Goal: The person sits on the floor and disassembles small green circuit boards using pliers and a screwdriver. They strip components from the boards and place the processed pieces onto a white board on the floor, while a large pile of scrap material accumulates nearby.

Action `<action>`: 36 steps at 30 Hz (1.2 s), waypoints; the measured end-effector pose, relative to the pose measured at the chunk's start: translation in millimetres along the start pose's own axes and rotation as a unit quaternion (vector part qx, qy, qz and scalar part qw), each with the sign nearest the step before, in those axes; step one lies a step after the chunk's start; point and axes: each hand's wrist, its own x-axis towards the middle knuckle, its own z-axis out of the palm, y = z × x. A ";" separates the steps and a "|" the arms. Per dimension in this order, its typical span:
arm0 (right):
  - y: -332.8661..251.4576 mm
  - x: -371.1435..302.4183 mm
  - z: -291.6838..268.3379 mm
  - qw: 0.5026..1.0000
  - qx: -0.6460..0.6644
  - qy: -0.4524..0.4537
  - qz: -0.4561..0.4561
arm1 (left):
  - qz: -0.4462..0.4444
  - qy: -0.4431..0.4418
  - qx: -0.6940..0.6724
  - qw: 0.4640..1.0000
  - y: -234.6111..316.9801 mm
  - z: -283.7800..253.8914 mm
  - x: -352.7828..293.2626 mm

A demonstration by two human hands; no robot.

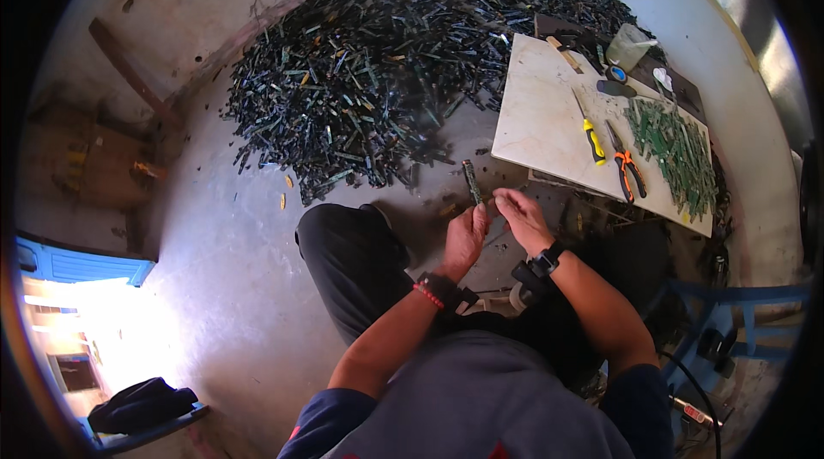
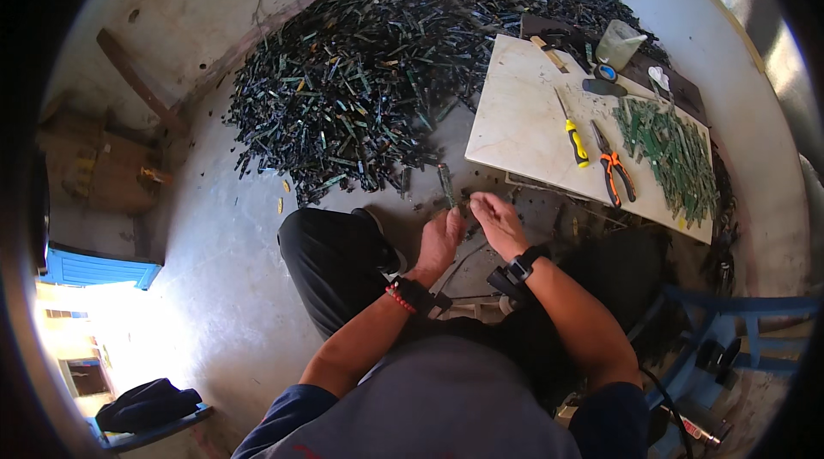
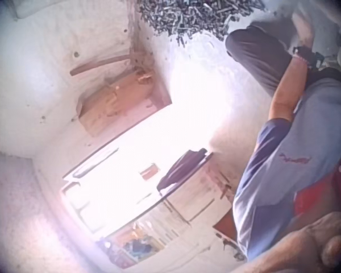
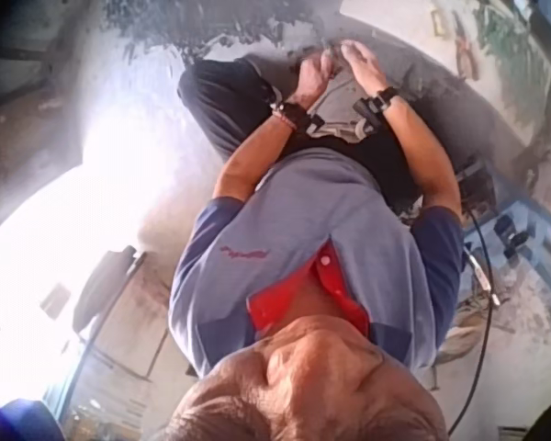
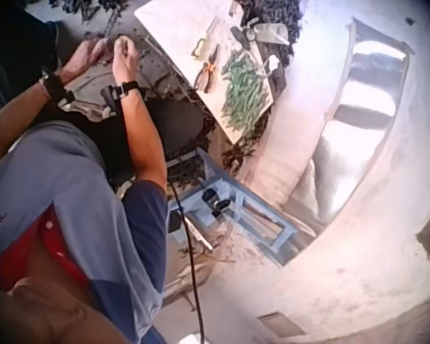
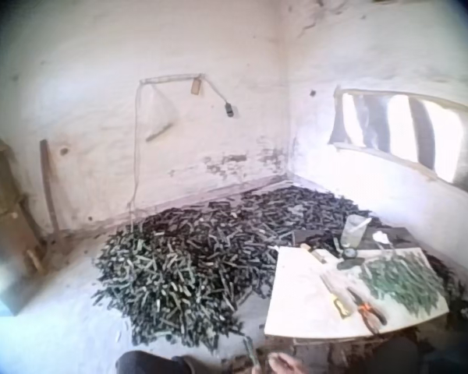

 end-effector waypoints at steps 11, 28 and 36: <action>-24.2 -20.1 -4.4 0.976 0.185 -0.085 0.076 | 0.088 -0.098 0.105 0.986 10.0 9.9 -38.4; -17.9 -42.5 -18.5 0.921 0.322 -0.218 -0.005 | 0.087 -0.157 0.093 0.979 9.5 -0.1 -43.8; -13.4 -40.5 -24.9 0.934 0.326 -0.139 0.048 | 0.080 -0.144 0.117 0.979 17.0 -0.5 -43.1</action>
